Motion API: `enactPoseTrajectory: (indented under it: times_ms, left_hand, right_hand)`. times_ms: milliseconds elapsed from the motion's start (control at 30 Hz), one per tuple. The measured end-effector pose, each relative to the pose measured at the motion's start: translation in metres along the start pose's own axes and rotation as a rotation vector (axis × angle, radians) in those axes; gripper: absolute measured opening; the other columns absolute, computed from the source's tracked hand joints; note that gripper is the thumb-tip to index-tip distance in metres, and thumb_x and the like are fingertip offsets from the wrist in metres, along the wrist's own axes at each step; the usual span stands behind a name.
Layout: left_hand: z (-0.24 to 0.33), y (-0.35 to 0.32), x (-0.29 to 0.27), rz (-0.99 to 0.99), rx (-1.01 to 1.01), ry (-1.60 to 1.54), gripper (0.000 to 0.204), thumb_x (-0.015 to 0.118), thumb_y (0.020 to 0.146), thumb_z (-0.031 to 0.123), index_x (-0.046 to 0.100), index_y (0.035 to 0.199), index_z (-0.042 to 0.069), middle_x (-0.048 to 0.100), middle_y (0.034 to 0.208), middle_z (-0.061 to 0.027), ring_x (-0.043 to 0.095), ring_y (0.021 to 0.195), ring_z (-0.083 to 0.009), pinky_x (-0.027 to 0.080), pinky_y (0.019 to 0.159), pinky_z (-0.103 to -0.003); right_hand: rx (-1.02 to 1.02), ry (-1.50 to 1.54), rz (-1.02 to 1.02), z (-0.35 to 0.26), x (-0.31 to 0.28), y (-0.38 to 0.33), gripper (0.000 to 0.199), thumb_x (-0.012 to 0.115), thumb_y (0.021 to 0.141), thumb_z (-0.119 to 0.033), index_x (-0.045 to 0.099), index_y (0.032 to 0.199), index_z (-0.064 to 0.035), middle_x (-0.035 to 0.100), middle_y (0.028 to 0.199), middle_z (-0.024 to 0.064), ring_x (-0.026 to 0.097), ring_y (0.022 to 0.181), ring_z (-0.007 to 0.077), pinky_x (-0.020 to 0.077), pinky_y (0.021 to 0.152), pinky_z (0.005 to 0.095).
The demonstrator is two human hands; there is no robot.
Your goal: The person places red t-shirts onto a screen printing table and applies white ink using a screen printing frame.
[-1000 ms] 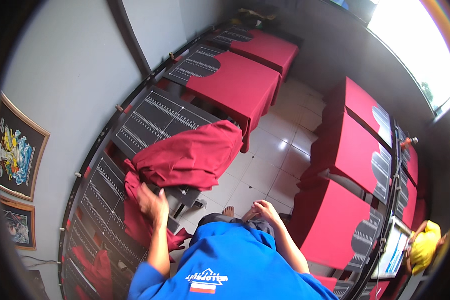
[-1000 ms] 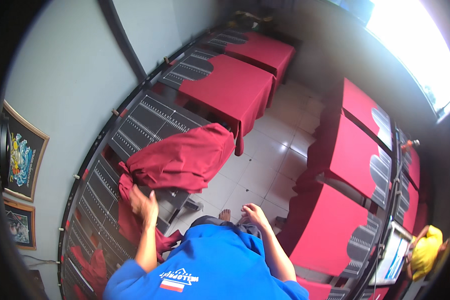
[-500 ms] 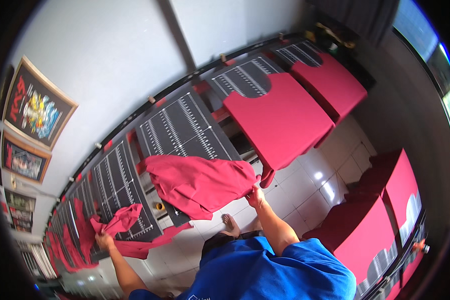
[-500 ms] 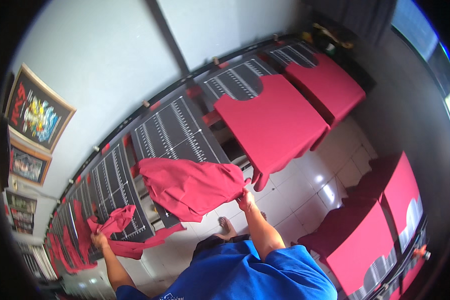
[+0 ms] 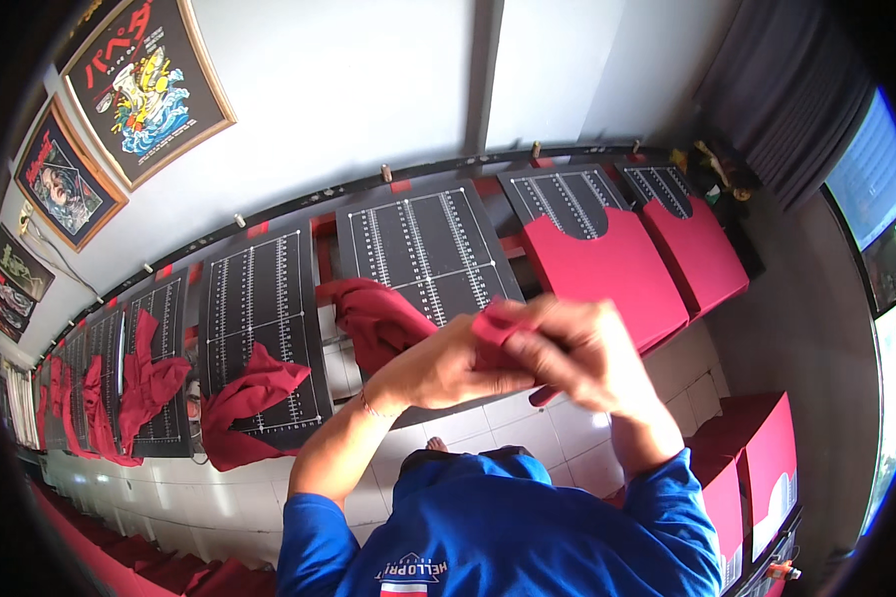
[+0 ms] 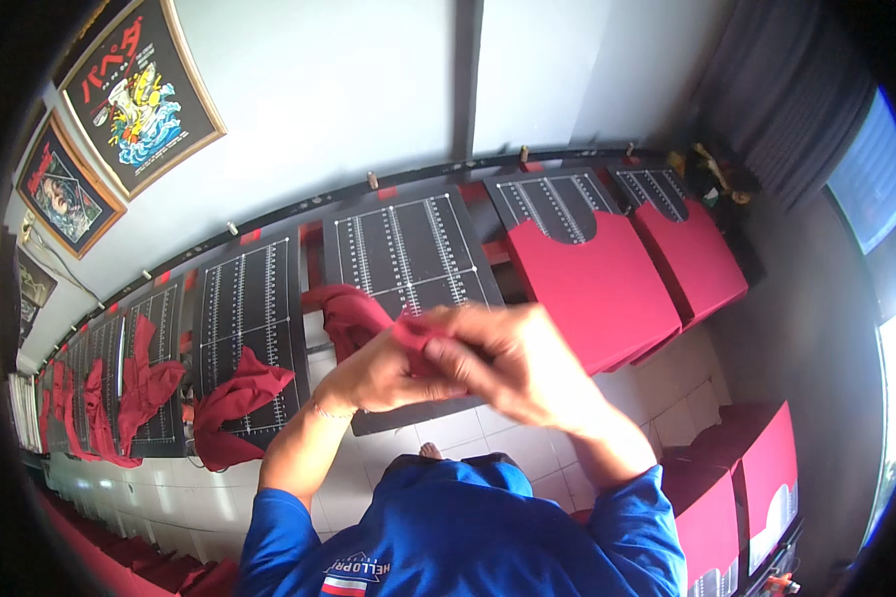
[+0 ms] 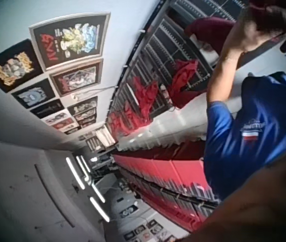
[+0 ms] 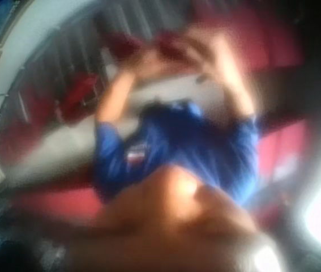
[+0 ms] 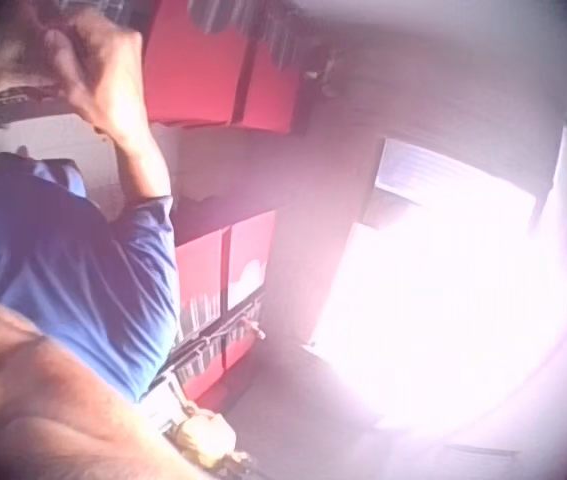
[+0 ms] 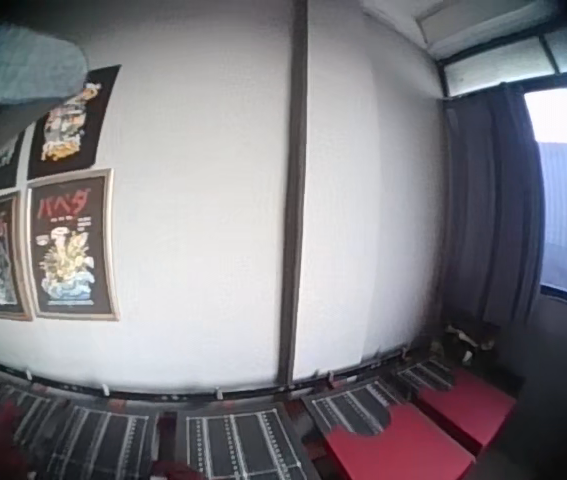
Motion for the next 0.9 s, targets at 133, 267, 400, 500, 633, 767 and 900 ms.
enactPoseTrajectory:
  times_ms: [133,267,400,500,633,767,900]
  left_hand:
    - [0.044,-0.024,-0.037,0.124,0.117,-0.224,0.023,0.065,0.095,0.021,0.063,0.102,-0.001,0.059,0.077,-0.0016,0.051,0.071,-0.0081,0.044,0.065,-0.027]
    - [0.086,-0.046,-0.066,0.464,0.358,-0.16,0.028,0.053,0.103,0.026,0.051,0.084,0.005,0.044,0.07,0.0045,0.039,0.064,-0.0051,0.034,0.058,-0.022]
    - [0.126,-0.041,-0.058,0.469,0.326,-0.148,0.03,0.058,0.099,0.031,0.056,0.101,0.002,0.053,0.08,-0.0014,0.049,0.075,-0.0052,0.042,0.068,-0.022]
    - [0.131,-0.045,-0.047,0.013,0.066,0.251,0.036,0.067,0.092,0.026,0.062,0.111,-0.005,0.067,0.09,-0.0165,0.063,0.08,-0.0178,0.05,0.074,-0.032]
    - [0.079,-0.084,-0.096,0.181,0.041,0.306,0.023,0.066,0.092,0.02,0.068,0.098,-0.002,0.067,0.09,-0.0121,0.064,0.08,-0.027,0.05,0.077,-0.036]
    - [0.064,-0.122,-0.166,0.862,0.297,-0.292,0.049,0.063,0.096,0.031,0.051,0.128,-0.003,0.06,0.122,-0.0132,0.061,0.108,-0.0225,0.05,0.093,-0.035]
    - [0.063,-0.116,-0.249,0.565,-0.576,1.204,0.038,0.076,0.079,0.028,0.061,0.085,-0.006,0.055,0.082,-0.0296,0.059,0.073,-0.0383,0.044,0.067,-0.046]
  right_hand:
    - [-0.045,-0.152,0.237,-0.047,-0.025,0.032,0.018,0.071,0.087,-0.007,0.066,0.102,0.0004,0.068,0.084,0.0076,0.063,0.076,0.0101,0.0514,0.069,0.0267]
    - [-0.287,-0.127,0.451,-0.086,-0.037,0.058,0.019,0.073,0.087,-0.008,0.066,0.102,0.0006,0.068,0.085,0.0016,0.061,0.078,0.008,0.0497,0.073,0.0244]
    - [-0.727,-0.121,0.668,-0.128,-0.054,0.087,0.024,0.072,0.087,-0.011,0.067,0.108,0.0011,0.071,0.091,0.0069,0.063,0.083,0.0105,0.0494,0.077,0.0251]
    - [-0.876,-0.242,0.808,-0.158,-0.09,0.096,0.018,0.063,0.092,-0.008,0.065,0.108,0.0001,0.068,0.091,0.0045,0.062,0.078,0.008,0.0487,0.071,0.0209]
    - [-0.851,-0.201,0.774,-0.157,-0.121,0.124,0.012,0.061,0.092,-0.007,0.064,0.103,-0.0019,0.066,0.085,0.0013,0.061,0.072,0.007,0.0484,0.064,0.0208]
    - [-0.458,-0.597,0.822,-0.086,-0.224,0.178,0.034,0.068,0.091,-0.025,0.067,0.111,0.0019,0.071,0.096,0.0098,0.063,0.086,0.0126,0.049,0.079,0.0276]
    - [0.007,-0.613,0.663,0.064,-0.27,0.24,0.041,0.069,0.087,-0.034,0.069,0.109,-0.0006,0.071,0.095,0.0142,0.066,0.088,0.0196,0.0493,0.082,0.0342]
Point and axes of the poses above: each hand's wrist, its own y-axis towards the middle knuckle, its own x-axis out of the palm, z = x × y, the point moved 4 cm from there along y, towards the middle knuckle
